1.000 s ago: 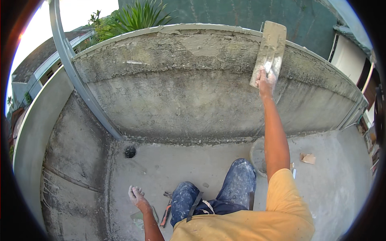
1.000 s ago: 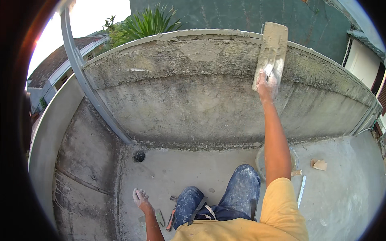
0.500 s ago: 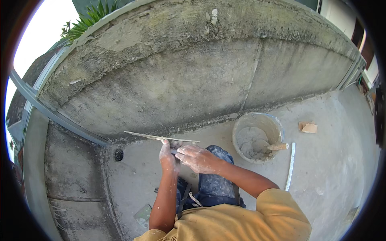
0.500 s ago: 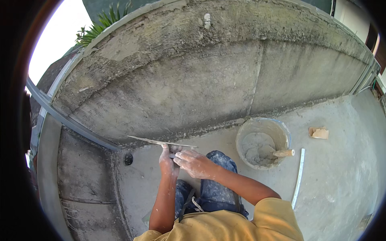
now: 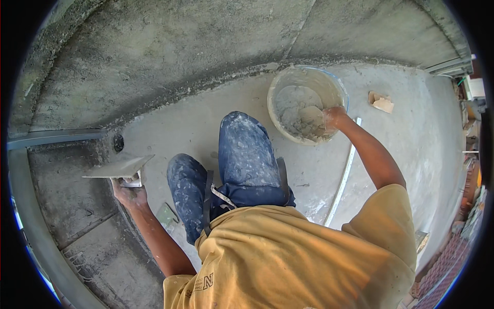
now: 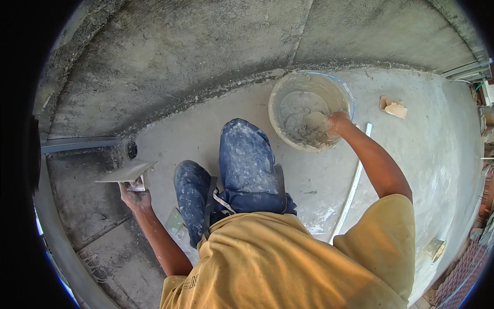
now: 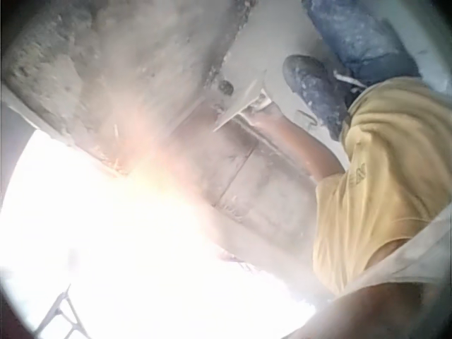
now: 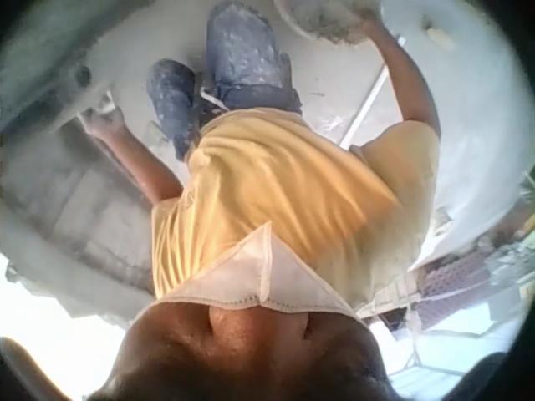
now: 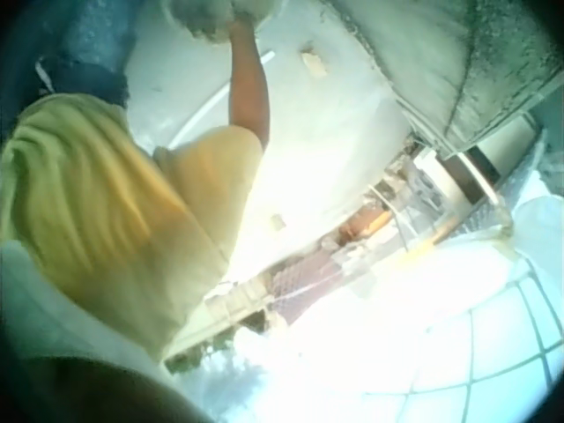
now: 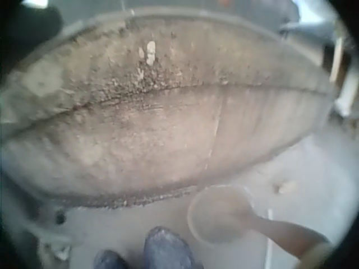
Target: The person applies and smooths plaster along the edge of a concrete wall using a trowel and hawk.
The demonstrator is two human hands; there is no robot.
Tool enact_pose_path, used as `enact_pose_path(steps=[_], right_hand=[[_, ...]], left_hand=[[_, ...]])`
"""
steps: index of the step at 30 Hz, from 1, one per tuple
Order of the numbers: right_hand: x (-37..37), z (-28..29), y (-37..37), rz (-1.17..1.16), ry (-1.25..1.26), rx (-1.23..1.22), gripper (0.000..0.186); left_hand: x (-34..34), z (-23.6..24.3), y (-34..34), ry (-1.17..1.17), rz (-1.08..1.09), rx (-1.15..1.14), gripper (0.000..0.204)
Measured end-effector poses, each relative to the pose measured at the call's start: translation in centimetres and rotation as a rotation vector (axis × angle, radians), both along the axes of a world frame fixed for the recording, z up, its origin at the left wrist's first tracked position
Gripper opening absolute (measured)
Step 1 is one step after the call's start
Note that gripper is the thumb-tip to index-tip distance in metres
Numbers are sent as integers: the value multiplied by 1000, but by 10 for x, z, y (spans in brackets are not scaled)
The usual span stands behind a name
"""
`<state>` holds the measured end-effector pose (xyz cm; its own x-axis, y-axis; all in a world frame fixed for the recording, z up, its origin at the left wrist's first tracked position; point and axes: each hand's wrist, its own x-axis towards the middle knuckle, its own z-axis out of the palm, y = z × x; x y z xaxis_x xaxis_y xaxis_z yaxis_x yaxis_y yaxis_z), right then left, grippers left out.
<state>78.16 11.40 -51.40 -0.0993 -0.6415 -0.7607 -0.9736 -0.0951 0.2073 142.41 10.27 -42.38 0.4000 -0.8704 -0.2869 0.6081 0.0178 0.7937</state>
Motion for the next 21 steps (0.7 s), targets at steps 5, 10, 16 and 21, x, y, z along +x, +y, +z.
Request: enact_pose_path(steps=[5,10,16,21], right_hand=[[-6,118,-18,114,150,-174,26],[-18,128,-41,43,307,67,34],[31,87,-25,-625,63,437,30],[49,109,-9,-720,-104,268,30]], left_hand=[[-8,27,-9,-93,11,56,39],[9,9,26,-92,126,118,42],[45,-17,81,-19,194,205,50],[88,-40,91,-43,189,273,44]])
